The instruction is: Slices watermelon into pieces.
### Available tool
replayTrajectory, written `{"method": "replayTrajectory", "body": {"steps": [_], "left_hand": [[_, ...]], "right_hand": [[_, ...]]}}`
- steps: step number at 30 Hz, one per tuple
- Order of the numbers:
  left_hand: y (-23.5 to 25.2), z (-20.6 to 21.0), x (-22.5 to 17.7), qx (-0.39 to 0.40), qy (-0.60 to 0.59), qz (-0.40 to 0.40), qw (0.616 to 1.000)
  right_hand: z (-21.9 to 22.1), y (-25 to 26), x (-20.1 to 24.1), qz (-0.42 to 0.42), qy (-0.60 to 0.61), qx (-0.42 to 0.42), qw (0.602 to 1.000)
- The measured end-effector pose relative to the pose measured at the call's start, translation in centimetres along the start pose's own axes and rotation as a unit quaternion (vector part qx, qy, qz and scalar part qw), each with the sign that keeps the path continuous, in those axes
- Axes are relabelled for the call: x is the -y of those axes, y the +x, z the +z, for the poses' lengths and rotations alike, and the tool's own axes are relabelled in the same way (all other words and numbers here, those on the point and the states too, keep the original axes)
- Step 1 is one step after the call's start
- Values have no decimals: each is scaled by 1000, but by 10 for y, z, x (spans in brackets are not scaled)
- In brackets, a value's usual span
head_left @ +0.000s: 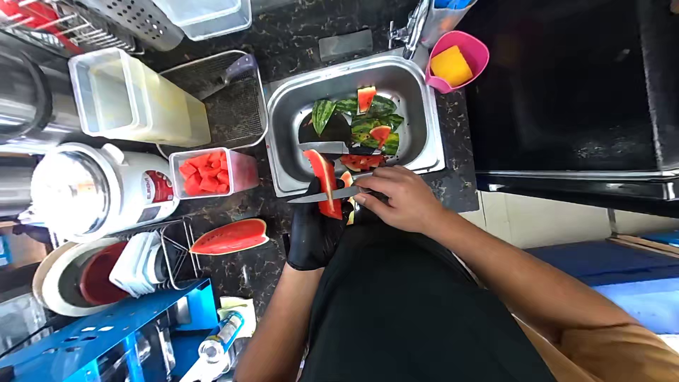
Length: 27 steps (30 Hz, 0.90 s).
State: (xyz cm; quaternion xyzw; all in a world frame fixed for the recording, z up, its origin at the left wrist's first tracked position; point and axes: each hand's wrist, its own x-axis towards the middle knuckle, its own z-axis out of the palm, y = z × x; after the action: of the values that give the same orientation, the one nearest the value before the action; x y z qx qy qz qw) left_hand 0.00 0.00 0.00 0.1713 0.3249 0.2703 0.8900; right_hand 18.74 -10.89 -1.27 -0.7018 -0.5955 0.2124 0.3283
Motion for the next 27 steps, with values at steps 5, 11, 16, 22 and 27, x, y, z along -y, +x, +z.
{"method": "replayTrajectory", "body": {"steps": [5, 11, 16, 22, 27], "left_hand": [[-12, 23, -10, -8, -4, -62, 998], [-14, 16, -13, 71, 11, -89, 993], [-14, 8, -19, 85, 29, -120, 989], [-17, 10, -27, 98, 73, -129, 984], [-3, -1, -29, 109, 196, -93, 970]], "right_hand": [[-8, 8, -16, 22, -21, -5, 1000], [-15, 12, -18, 19, -37, -28, 999], [-24, 15, -15, -1, -26, -25, 999], [-42, 26, -55, 154, 7, 48, 987], [-55, 17, -74, 312, 11, 64, 948]]}}
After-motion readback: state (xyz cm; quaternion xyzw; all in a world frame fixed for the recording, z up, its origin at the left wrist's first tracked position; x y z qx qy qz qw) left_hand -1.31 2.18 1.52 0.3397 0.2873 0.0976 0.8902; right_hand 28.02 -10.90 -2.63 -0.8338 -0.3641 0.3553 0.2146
